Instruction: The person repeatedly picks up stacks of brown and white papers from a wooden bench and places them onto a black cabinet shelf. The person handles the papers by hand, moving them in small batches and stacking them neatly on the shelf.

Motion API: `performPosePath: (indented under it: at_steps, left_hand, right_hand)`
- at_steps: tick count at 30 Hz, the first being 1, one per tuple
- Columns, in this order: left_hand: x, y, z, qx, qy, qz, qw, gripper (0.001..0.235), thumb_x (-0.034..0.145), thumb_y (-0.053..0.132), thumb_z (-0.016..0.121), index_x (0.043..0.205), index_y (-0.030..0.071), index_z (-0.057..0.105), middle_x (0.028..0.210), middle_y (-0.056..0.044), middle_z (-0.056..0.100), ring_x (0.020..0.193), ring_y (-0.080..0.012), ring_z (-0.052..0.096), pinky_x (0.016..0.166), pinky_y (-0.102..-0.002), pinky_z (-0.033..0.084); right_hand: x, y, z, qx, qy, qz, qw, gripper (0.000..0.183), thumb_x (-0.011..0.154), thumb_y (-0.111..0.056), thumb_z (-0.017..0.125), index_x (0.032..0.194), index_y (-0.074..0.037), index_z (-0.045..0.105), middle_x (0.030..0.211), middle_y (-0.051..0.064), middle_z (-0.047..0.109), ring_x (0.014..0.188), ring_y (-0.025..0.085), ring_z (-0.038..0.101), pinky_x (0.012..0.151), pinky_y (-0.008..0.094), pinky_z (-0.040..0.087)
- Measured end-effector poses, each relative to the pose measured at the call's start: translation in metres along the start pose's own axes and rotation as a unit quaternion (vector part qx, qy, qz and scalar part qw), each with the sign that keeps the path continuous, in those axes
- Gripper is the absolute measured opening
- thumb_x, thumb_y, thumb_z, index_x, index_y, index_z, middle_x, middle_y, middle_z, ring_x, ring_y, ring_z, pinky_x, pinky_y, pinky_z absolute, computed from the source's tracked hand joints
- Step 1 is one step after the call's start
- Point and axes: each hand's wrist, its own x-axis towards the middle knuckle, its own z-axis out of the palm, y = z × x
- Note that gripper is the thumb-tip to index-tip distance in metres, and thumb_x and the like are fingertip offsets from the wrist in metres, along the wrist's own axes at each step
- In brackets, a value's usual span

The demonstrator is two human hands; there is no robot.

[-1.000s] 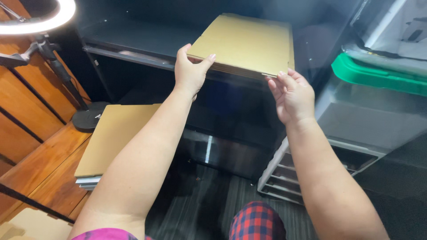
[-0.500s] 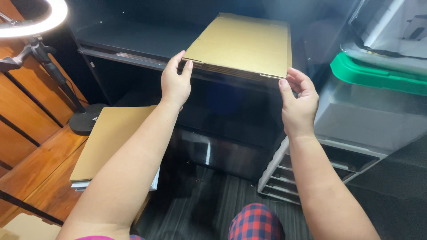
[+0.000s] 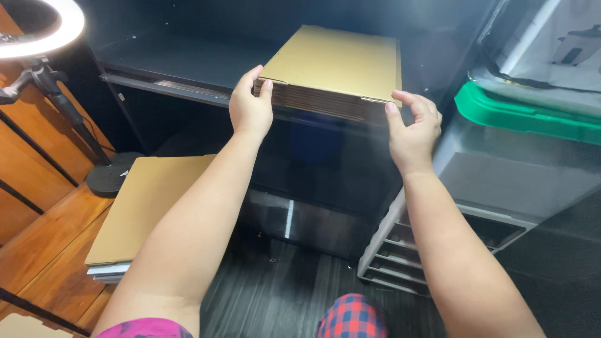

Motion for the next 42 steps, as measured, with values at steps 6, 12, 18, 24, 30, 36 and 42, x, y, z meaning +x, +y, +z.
performPosePath:
  at_steps: [6,12,18,24,30,36,42]
  left_hand:
    - [0.02,0.001,0.02,0.048,0.044,-0.044,0.997,0.038,0.095,0.032,0.064,0.132,0.025,0.069,0.134,0.003,0.072,0.126,-0.0213,0.063,0.105,-0.038,0.049]
    - [0.026,0.01,0.026,0.109,0.051,-0.057,0.991,0.033,0.099,0.032,0.057,0.128,0.028,0.072,0.132,0.005,0.073,0.128,-0.0209,0.059,0.104,-0.047,0.038]
    - [0.032,0.011,0.025,0.101,0.067,-0.057,0.991,0.027,0.097,0.034,0.065,0.12,0.028,0.077,0.117,0.008,0.079,0.114,-0.0186,0.07,0.098,-0.042,0.041]
    - [0.036,0.015,0.019,0.102,0.06,-0.053,0.992,0.022,0.096,0.03,0.066,0.114,0.03,0.08,0.111,0.011,0.081,0.108,-0.0146,0.072,0.098,-0.042,0.042]
    - [0.034,0.02,0.017,0.109,0.058,-0.06,0.991,0.02,0.096,0.029,0.067,0.111,0.03,0.081,0.114,0.009,0.08,0.109,-0.0162,0.071,0.098,-0.042,0.043]
    - [0.036,0.015,0.02,0.12,0.056,-0.048,0.99,0.022,0.096,0.029,0.065,0.112,0.032,0.08,0.116,0.01,0.078,0.11,-0.0173,0.07,0.1,-0.041,0.041]
    - [0.038,0.01,0.025,0.148,0.028,-0.014,0.989,0.026,0.097,0.03,0.062,0.119,0.031,0.076,0.123,0.008,0.076,0.114,-0.0192,0.067,0.1,-0.043,0.038]
  right_hand:
    - [0.014,0.013,0.009,-0.046,-0.002,-0.07,0.997,0.019,0.096,-0.024,0.073,0.114,-0.02,0.077,0.116,0.0,0.075,0.114,0.023,0.062,0.103,0.035,0.042]
    - [0.022,0.013,0.01,-0.021,-0.011,-0.052,0.998,0.017,0.097,-0.022,0.072,0.112,-0.016,0.077,0.107,-0.002,0.076,0.11,0.022,0.067,0.101,0.036,0.047]
    - [0.027,0.021,0.015,-0.028,-0.011,-0.064,0.997,0.015,0.096,-0.021,0.074,0.109,-0.016,0.078,0.113,0.001,0.078,0.112,0.025,0.067,0.109,0.041,0.043]
    - [0.029,0.01,0.012,-0.034,-0.018,-0.059,0.998,0.013,0.096,-0.019,0.075,0.107,-0.017,0.078,0.111,0.001,0.077,0.108,0.022,0.066,0.098,0.036,0.048]
    - [0.03,0.014,0.014,-0.023,-0.014,-0.072,0.997,0.012,0.095,-0.018,0.076,0.106,-0.014,0.078,0.109,0.003,0.077,0.105,0.022,0.07,0.097,0.036,0.05]
    - [0.029,0.009,0.014,-0.008,-0.015,-0.056,0.998,0.013,0.096,-0.016,0.075,0.107,-0.011,0.079,0.108,0.004,0.078,0.103,0.02,0.072,0.096,0.034,0.052]
    - [0.028,0.009,0.012,-0.022,-0.016,-0.048,0.998,0.013,0.096,-0.019,0.075,0.107,-0.014,0.079,0.109,0.001,0.078,0.105,0.02,0.071,0.098,0.034,0.05]
